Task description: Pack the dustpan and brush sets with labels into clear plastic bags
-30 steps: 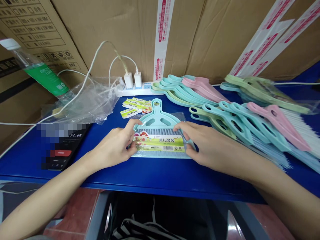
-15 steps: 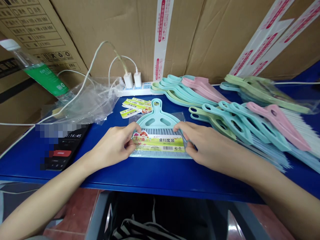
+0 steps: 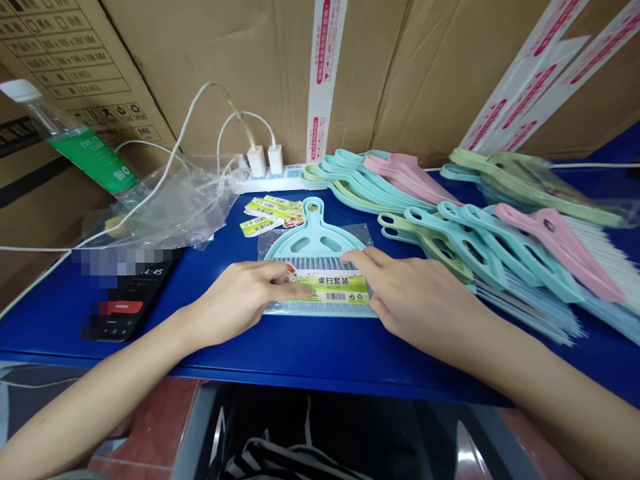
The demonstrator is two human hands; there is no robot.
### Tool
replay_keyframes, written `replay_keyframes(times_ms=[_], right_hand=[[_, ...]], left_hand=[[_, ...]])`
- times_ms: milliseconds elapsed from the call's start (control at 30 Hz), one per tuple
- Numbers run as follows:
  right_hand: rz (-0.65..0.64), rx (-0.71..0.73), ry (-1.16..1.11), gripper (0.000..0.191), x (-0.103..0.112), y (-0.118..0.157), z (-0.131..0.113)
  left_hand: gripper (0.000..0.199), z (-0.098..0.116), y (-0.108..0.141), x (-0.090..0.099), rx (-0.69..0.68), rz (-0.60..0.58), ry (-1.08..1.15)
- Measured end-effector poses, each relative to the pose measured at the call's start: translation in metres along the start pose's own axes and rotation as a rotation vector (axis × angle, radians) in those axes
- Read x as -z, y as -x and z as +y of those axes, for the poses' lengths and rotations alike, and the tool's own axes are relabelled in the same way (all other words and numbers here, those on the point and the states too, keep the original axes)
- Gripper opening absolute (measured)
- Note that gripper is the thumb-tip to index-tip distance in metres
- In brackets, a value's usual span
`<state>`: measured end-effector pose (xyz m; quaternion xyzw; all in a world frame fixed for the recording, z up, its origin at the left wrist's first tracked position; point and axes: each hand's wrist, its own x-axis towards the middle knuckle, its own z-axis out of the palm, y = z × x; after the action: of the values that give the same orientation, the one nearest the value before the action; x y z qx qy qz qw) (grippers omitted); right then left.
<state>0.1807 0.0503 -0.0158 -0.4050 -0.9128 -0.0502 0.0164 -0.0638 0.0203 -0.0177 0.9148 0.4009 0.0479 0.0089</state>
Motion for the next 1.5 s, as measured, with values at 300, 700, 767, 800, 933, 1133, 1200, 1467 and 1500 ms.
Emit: replay_keyframes(times_ms=[300, 700, 767, 800, 933, 1133, 1200, 1467, 1500], right_hand=[[-0.025, 0.012, -0.025, 0.047, 0.000, 0.001, 0.001], [0.255, 0.433, -0.123, 0.027, -0.009, -0.001, -0.001], [0.246, 0.428, -0.135, 0.025, -0.012, -0.002, -0.002], [0.240, 0.425, -0.142, 0.024, -0.013, -0.003, -0.002], [0.242, 0.421, -0.134, 0.023, -0.014, -0.004, -0.002], [0.224, 0.404, -0.129, 0.023, -0.012, -0.005, -0.002], [0.215, 0.388, -0.140, 0.023, -0.012, -0.005, -0.001], [0.175, 0.333, -0.193, 0.024, -0.009, -0.004, 0.005], [0.162, 0.323, -0.196, 0.024, -0.009, -0.004, 0.006]], left_hand=[[0.064, 0.002, -0.001, 0.000, 0.035, -0.039, -0.071], [0.060, 0.003, -0.002, 0.001, 0.041, -0.078, -0.099], [0.058, 0.003, -0.002, 0.001, 0.045, -0.098, -0.124], [0.057, 0.003, -0.002, 0.001, 0.045, -0.107, -0.137], [0.057, 0.005, -0.003, 0.001, 0.037, -0.124, -0.178], [0.058, 0.007, -0.004, 0.002, 0.039, -0.141, -0.230], [0.056, 0.007, -0.004, 0.001, 0.052, -0.144, -0.228], [0.057, 0.007, -0.005, 0.005, 0.113, -0.087, -0.170], [0.056, 0.007, -0.005, 0.005, 0.118, -0.078, -0.172]])
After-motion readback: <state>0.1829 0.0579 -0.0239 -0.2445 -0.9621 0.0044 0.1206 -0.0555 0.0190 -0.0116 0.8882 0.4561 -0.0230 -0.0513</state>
